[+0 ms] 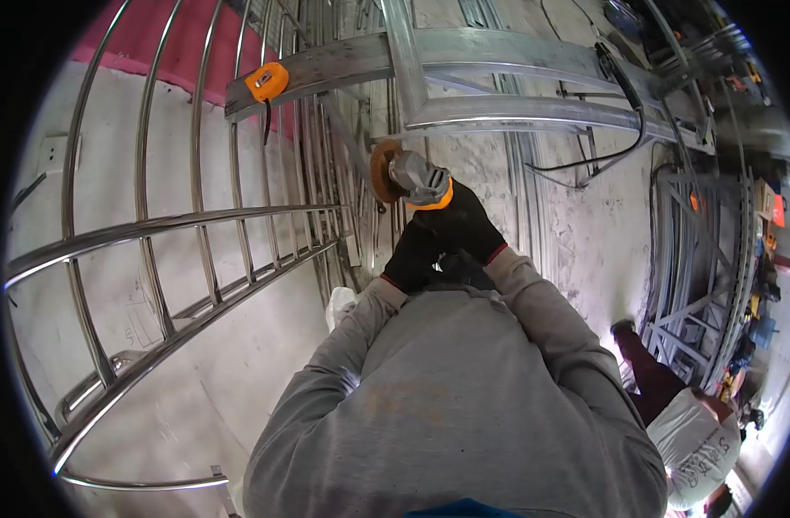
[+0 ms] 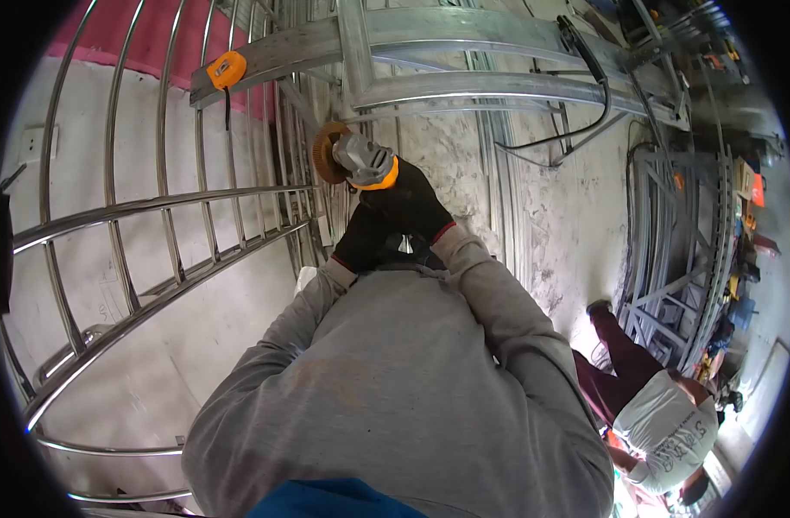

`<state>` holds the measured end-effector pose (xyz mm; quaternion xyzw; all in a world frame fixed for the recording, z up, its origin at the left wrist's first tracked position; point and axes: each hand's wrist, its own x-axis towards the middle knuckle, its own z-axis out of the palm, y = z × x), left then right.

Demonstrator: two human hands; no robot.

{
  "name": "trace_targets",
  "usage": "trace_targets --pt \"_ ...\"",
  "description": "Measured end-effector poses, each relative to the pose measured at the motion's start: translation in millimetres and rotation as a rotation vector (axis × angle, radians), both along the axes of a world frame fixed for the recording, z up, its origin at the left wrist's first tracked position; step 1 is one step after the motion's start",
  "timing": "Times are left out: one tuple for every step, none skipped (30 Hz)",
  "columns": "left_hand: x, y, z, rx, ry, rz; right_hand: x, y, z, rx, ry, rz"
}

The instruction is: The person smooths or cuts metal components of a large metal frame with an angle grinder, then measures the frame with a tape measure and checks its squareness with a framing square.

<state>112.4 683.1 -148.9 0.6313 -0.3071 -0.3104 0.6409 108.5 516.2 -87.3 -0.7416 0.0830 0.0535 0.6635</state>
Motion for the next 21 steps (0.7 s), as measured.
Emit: trace_targets --pt "0 1 -1 0.062 -0.187 -0.023 -1 1 1 0.003 0.006 -0.014" --pt "0 3 -2 0.119 -0.374 -0.034 0 2 3 0.022 -0.024 -0.017" --pt "1 2 0 0.001 -0.026 -0.022 0 3 4 0.04 -0.055 -0.016" --pt "3 1 2 -0.056 0.147 -0.022 0 4 5 0.041 -0.055 -0.023" --pt "5 1 5 -0.113 0.319 -0.011 0 6 7 0.107 -0.024 -0.058" --pt "7 -1 15 -0.121 0.256 -0.019 1 7 8 0.174 0.006 -0.094" --pt "9 -1 15 -0.123 0.225 -0.028 2 7 8 0.176 0.003 -0.102" --pt "10 -1 16 -0.125 0.194 -0.037 2 7 9 0.185 -0.01 -0.104" --pt "13 -1 9 -0.077 0.269 -0.044 1 8 8 0.195 -0.021 -0.106" --pt "13 0 2 -0.051 0.306 -0.053 1 8 7 0.197 -0.022 -0.115" --pt "13 2 -4 -0.024 0.343 -0.061 3 7 5 0.18 -0.02 -0.12" --pt "13 6 -7 0.017 0.227 -0.071 4 8 2 0.163 -0.018 -0.129" --pt "13 8 -5 0.074 -0.028 -0.071 5 13 -4 0.161 -0.017 -0.154" --pt "13 10 -4 0.135 -0.283 -0.045 8 23 -12 0.171 -0.072 -0.138" --pt "10 15 -2 0.173 -0.67 -0.023 8 31 -23 0.163 -0.117 -0.16" --pt "14 19 -3 0.197 -0.807 -0.037 7 30 -34 0.134 -0.155 -0.211" --pt "19 21 -9 0.212 -0.743 -0.101 1 22 -41 0.175 -0.173 -0.279" --pt "23 19 -18 0.226 -0.658 -0.163 -5 13 -43 0.215 -0.193 -0.347" --pt "24 13 -28 0.242 -0.581 -0.222 -10 7 -43 0.21 -0.18 -0.294" --pt "25 9 -37 0.269 -0.517 -0.261 -16 14 -42 -0.015 -0.249 -0.484" --pt "25 8 -42 0.286 -0.506 -0.297 -20 18 -36 -0.091 -0.195 -0.448"
